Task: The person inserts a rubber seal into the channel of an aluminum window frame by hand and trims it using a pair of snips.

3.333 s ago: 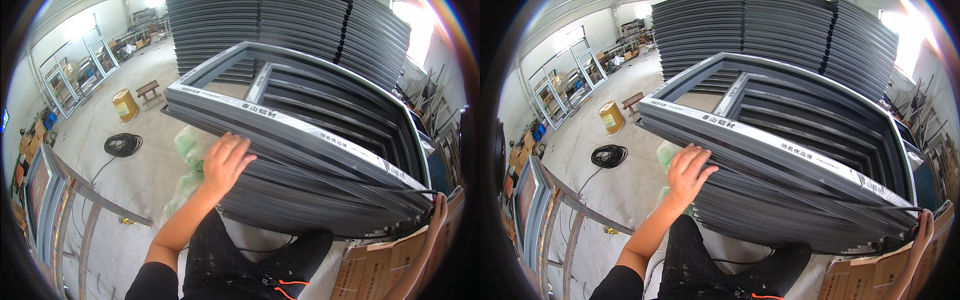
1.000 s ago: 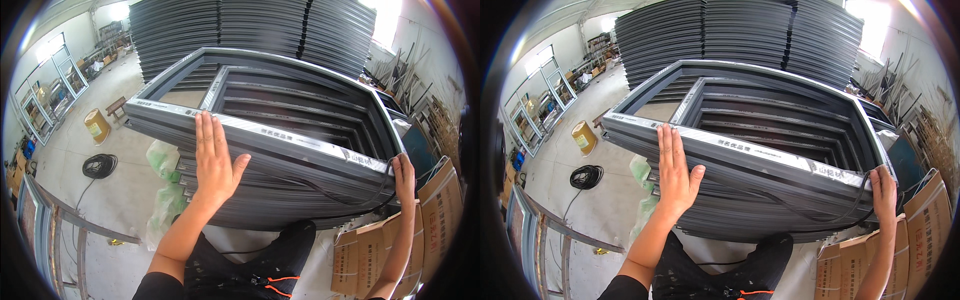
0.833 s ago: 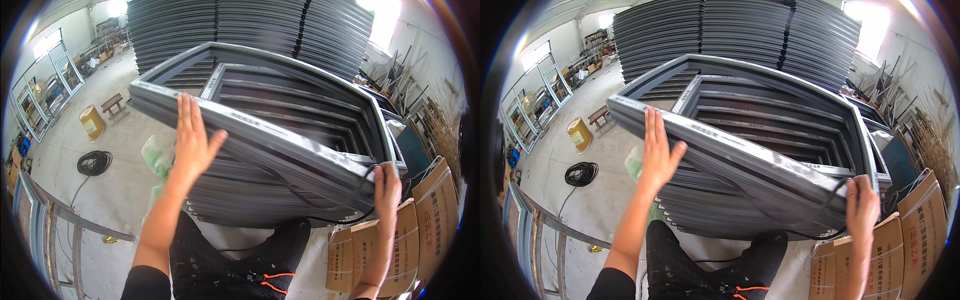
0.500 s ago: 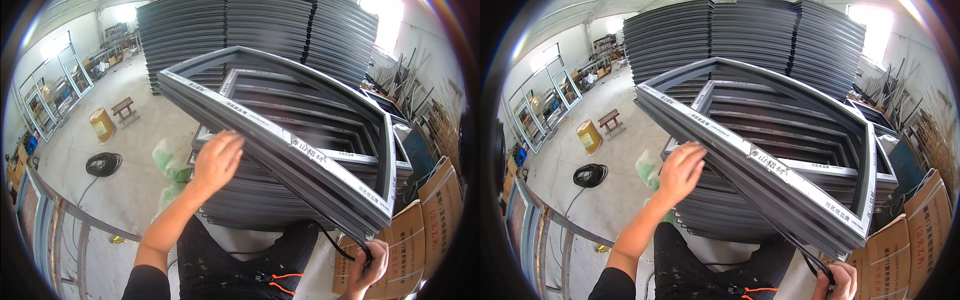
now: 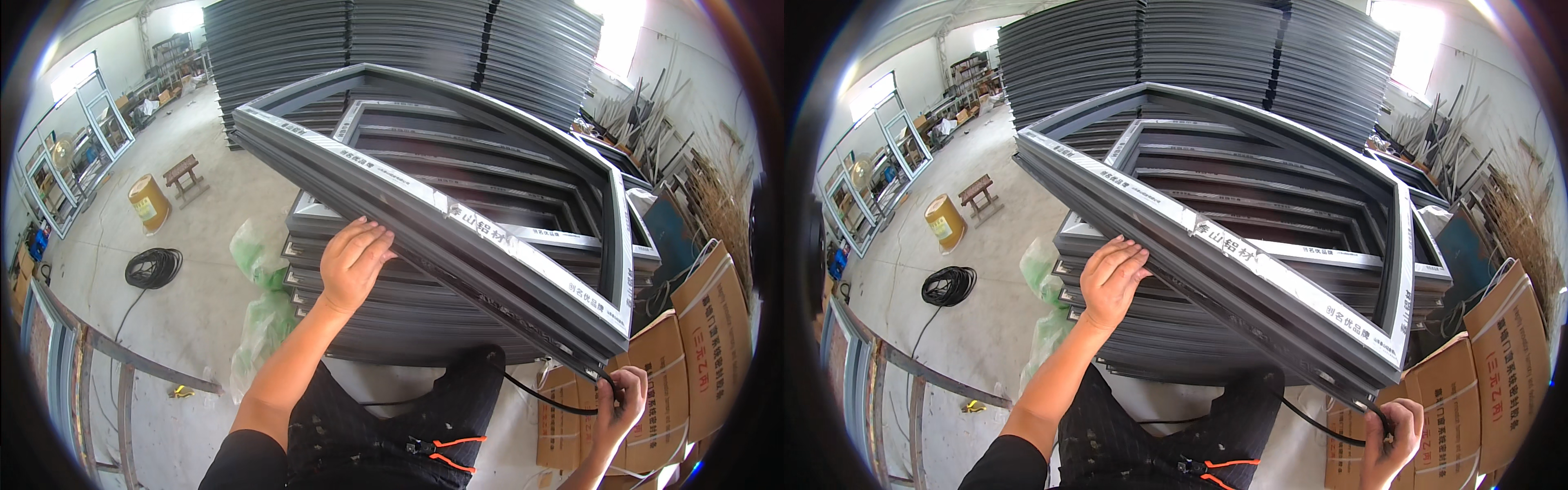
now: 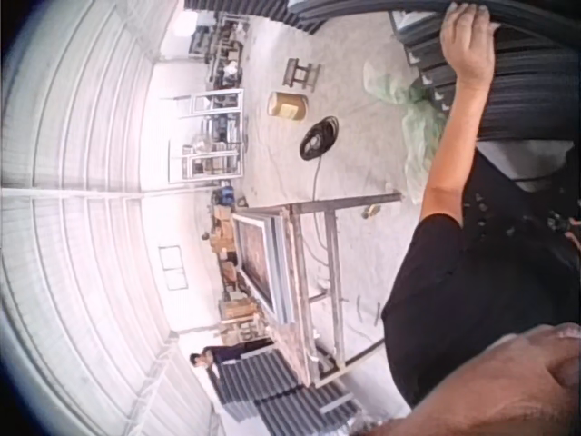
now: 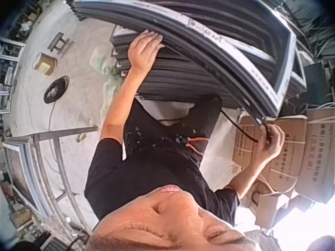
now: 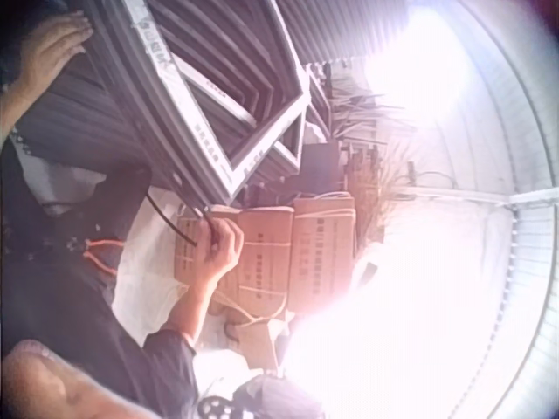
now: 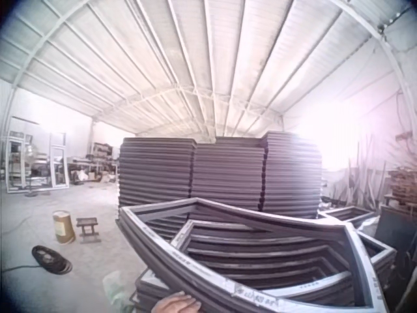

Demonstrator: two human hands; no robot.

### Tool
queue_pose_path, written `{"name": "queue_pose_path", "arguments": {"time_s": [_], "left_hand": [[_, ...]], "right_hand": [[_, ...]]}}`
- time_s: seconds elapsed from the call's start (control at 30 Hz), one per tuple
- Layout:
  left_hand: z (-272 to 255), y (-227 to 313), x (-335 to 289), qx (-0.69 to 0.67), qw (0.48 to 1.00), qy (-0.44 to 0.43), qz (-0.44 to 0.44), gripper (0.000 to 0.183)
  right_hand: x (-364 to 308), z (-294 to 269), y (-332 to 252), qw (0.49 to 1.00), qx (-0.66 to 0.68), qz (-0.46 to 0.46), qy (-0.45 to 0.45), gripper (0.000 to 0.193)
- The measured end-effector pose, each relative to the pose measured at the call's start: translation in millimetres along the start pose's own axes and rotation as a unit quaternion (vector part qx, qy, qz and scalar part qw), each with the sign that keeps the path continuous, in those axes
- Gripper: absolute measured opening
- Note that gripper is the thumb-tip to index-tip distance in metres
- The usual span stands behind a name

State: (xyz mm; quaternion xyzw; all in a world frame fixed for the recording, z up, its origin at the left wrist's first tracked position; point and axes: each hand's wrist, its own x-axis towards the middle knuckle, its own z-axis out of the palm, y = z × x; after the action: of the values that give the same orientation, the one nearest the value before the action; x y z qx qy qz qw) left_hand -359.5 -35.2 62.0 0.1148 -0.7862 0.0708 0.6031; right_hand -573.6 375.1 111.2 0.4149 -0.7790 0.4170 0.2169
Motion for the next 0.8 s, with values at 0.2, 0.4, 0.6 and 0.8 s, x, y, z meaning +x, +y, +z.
{"name": "queue_pose_path", "arguments": {"time_s": [0.2, 0.4, 0.6, 0.8], "left_hand": [[-0.6, 48.1, 2.8, 0.030, 0.998, -0.032, -0.036, 0.041], [18.5, 58.4, -7.3, -0.042, 0.999, 0.034, -0.004, 0.033], [10.3, 92.5, 0.4, -0.028, 0.999, -0.021, -0.025, 0.043], [33.2, 121.3, -4.2, -0.094, 0.995, 0.023, -0.012, 0.039]], "right_hand": [[4.0, 4.3, -0.6, 1.000, 0.012, 0.005, 0.002, 0.015], [9.0, 5.8, 13.9, 0.997, 0.073, 0.011, -0.013, 0.018], [4.6, 3.2, 26.5, 0.990, 0.127, 0.050, -0.019, 0.019], [2.8, 1.7, 23.8, 0.984, 0.157, 0.077, -0.033, 0.019]]}}
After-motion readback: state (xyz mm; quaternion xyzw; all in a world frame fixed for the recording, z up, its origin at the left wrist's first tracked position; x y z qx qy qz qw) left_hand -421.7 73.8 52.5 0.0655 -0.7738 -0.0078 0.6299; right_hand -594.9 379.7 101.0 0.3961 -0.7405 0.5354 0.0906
